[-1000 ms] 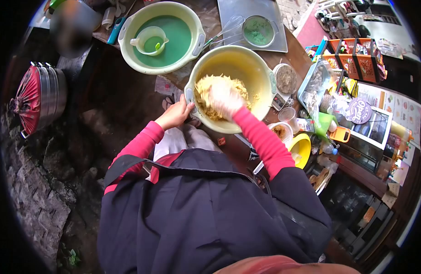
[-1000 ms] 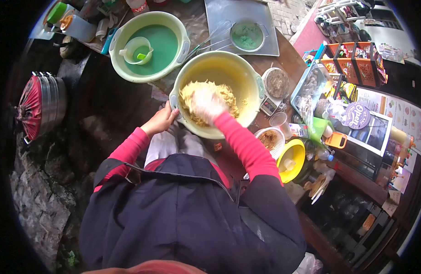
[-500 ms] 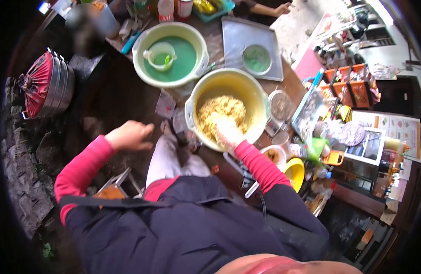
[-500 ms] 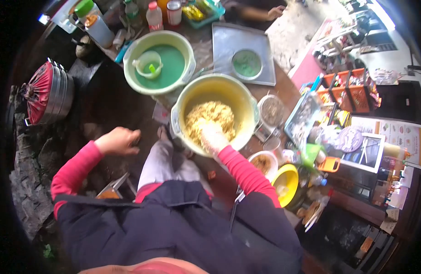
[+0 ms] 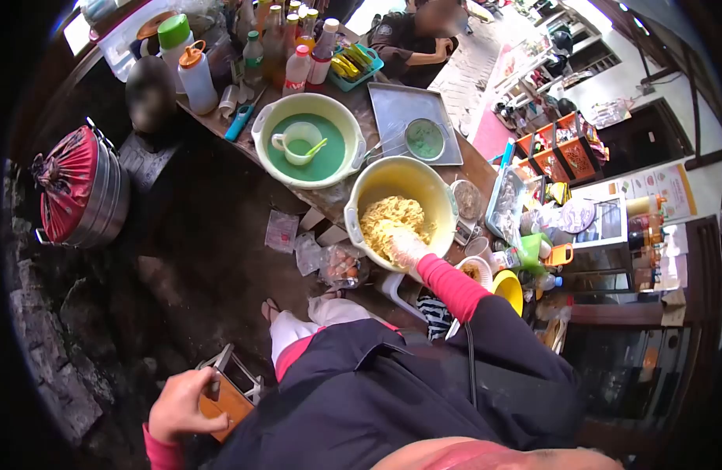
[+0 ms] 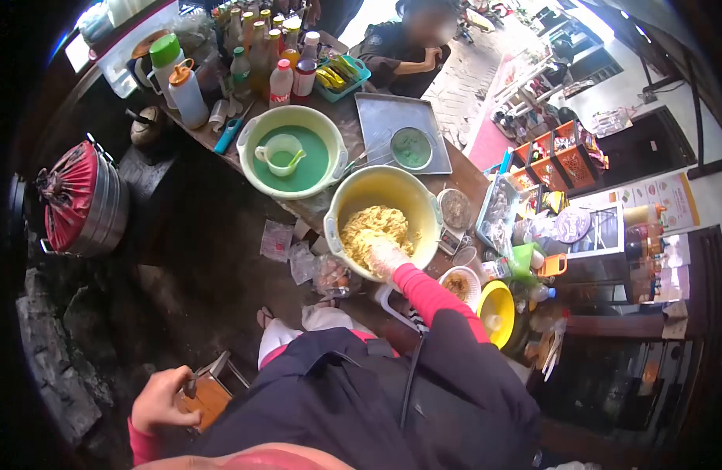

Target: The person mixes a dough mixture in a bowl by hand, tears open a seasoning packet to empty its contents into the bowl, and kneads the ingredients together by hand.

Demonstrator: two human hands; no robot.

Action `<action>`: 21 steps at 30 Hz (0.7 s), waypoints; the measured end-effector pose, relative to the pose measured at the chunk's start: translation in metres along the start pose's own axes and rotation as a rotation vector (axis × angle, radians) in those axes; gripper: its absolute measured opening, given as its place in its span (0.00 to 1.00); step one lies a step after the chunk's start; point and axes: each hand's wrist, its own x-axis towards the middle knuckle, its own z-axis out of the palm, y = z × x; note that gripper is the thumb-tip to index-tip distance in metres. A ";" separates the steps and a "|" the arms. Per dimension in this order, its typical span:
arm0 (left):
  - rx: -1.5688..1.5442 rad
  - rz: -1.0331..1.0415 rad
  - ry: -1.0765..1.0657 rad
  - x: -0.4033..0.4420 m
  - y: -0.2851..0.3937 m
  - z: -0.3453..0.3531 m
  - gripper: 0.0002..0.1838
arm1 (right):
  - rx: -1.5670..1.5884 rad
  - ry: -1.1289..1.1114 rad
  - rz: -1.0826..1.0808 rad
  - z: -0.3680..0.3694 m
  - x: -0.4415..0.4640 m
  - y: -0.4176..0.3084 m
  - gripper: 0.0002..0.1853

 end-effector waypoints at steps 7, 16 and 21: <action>-0.791 0.312 0.342 -0.072 -0.093 0.052 0.33 | 0.192 0.115 0.201 0.020 0.032 -0.007 0.21; -1.101 0.726 0.934 -0.112 -0.167 0.095 0.09 | -0.240 -0.030 0.288 -0.002 0.039 -0.041 0.16; -0.620 0.987 1.562 -0.190 -0.175 0.094 0.08 | -0.660 -0.345 0.224 0.010 0.051 -0.028 0.17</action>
